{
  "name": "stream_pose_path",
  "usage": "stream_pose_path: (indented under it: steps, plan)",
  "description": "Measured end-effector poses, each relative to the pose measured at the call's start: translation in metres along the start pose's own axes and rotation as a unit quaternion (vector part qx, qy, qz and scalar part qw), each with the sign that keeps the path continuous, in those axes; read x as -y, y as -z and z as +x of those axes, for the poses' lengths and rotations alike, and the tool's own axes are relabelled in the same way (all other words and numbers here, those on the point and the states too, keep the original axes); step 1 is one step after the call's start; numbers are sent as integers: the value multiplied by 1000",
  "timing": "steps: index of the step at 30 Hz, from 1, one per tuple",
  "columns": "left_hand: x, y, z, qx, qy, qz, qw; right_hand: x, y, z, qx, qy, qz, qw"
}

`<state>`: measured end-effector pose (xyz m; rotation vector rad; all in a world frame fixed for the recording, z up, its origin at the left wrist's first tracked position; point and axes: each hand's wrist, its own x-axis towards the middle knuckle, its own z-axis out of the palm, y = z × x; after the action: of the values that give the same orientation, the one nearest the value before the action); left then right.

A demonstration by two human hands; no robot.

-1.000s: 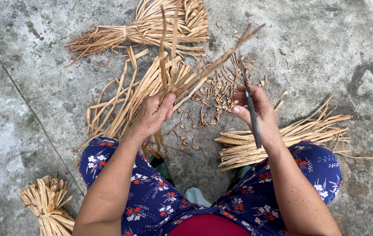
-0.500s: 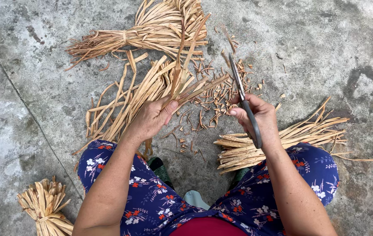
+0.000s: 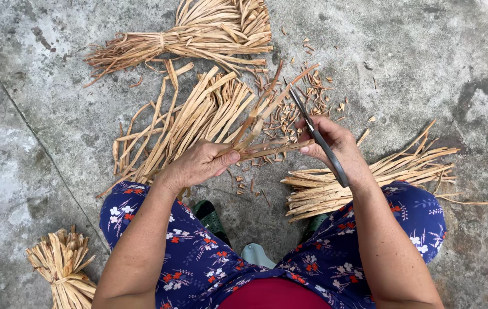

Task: The person sits on a concrete floor and uses large shears to trim and split dried plant stalks. They repeatedly pick up stalks, cut them, and place the trimmed pieces into a pile.

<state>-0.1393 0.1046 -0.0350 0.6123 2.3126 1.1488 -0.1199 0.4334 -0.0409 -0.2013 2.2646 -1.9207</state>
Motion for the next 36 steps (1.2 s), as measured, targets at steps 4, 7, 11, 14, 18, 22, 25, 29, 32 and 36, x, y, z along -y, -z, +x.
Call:
stream_pose_path:
  steps: [4,7,11,14,18,22,25,29,32,36]
  plan:
    - [3,-2,2,12,-7,15,1000,-3,0,5,-4,30,6,1000]
    - [-1,-1,2,11,14,1,1000,-5,-6,7,-42,12,11,999]
    - [-6,2,-2,12,42,-5,999,-4,-5,2,-77,-50,40,995]
    - [-7,4,-6,10,54,-16,998,0,1,-1,-58,-41,58,996]
    - [-7,5,-10,13,28,-18,999,7,9,-6,30,-33,27,999]
    - [-6,7,-14,-19,23,31,999,17,24,-19,144,-22,124,982]
    - [-8,10,-17,-47,30,77,995,20,33,-23,183,-24,74,980]
    - [-12,8,-17,-77,22,138,987,13,28,-19,208,-63,15,976]
    - [-13,4,-18,-74,7,177,981,6,21,-16,200,-91,-17,975]
    - [-10,-1,-19,-82,-31,183,979,1,19,-15,166,-101,-11,981]
